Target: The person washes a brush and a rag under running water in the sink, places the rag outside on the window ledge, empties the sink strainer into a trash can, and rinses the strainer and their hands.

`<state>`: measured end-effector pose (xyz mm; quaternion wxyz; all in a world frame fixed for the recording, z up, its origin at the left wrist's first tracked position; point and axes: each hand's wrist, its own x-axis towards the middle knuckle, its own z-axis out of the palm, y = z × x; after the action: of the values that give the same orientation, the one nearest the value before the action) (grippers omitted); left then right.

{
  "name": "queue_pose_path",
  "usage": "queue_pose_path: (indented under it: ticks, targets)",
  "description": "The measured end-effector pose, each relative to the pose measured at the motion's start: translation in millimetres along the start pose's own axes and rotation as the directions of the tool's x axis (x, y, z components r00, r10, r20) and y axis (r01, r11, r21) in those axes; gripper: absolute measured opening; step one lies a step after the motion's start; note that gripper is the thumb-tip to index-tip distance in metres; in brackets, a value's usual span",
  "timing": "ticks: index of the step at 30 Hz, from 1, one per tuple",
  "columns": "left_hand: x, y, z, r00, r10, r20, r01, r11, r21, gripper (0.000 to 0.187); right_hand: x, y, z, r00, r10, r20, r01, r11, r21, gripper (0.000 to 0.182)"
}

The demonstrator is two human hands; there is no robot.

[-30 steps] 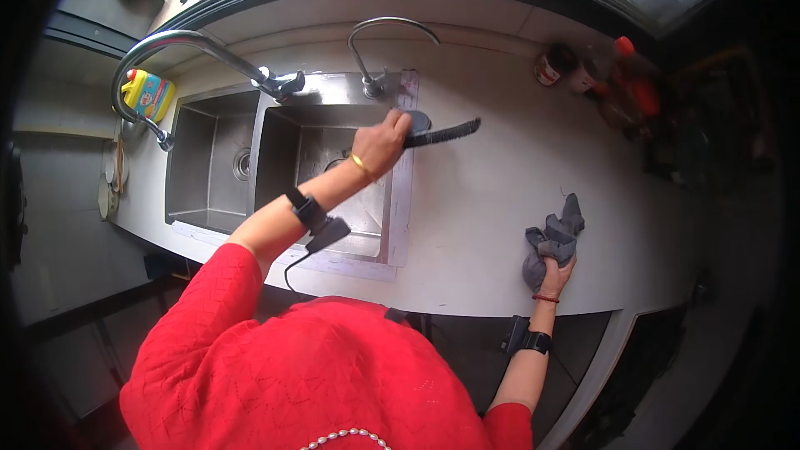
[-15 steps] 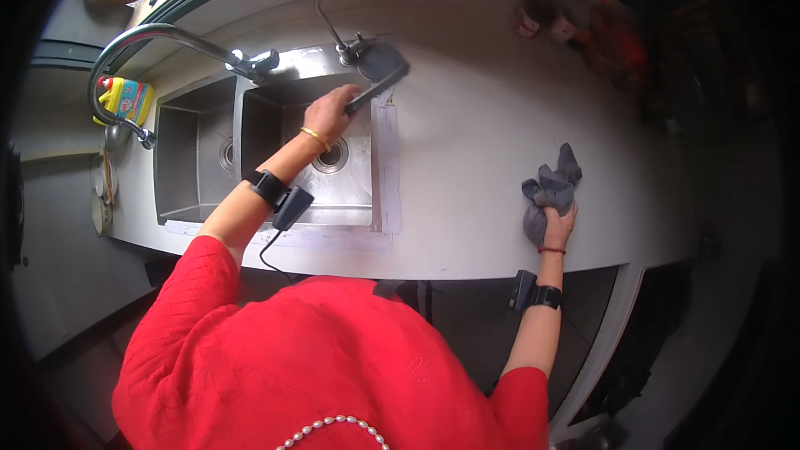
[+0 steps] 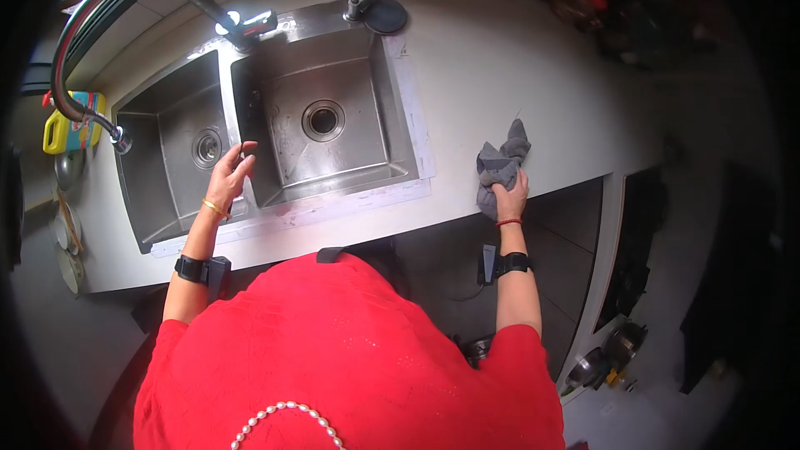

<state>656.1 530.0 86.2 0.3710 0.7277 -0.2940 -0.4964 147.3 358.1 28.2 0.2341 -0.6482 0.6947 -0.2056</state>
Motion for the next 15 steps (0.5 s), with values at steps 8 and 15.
queue_pose_path:
  ticks: [8, 15]
  targets:
    - [-50, -71, -119, 0.976, -0.193, -0.100, 0.165, 0.957, -0.239, 0.030, -153, -159, 132, 0.999, -0.004, -0.040, 0.006, 0.999, 0.053, 0.064]
    - [-37, -86, -131, 0.955, -0.295, 0.005, 0.266, 0.853, -0.449, 0.037, -213, -281, 185, 0.857, -0.302, 0.418, 0.269, 0.953, 0.138, 0.061]
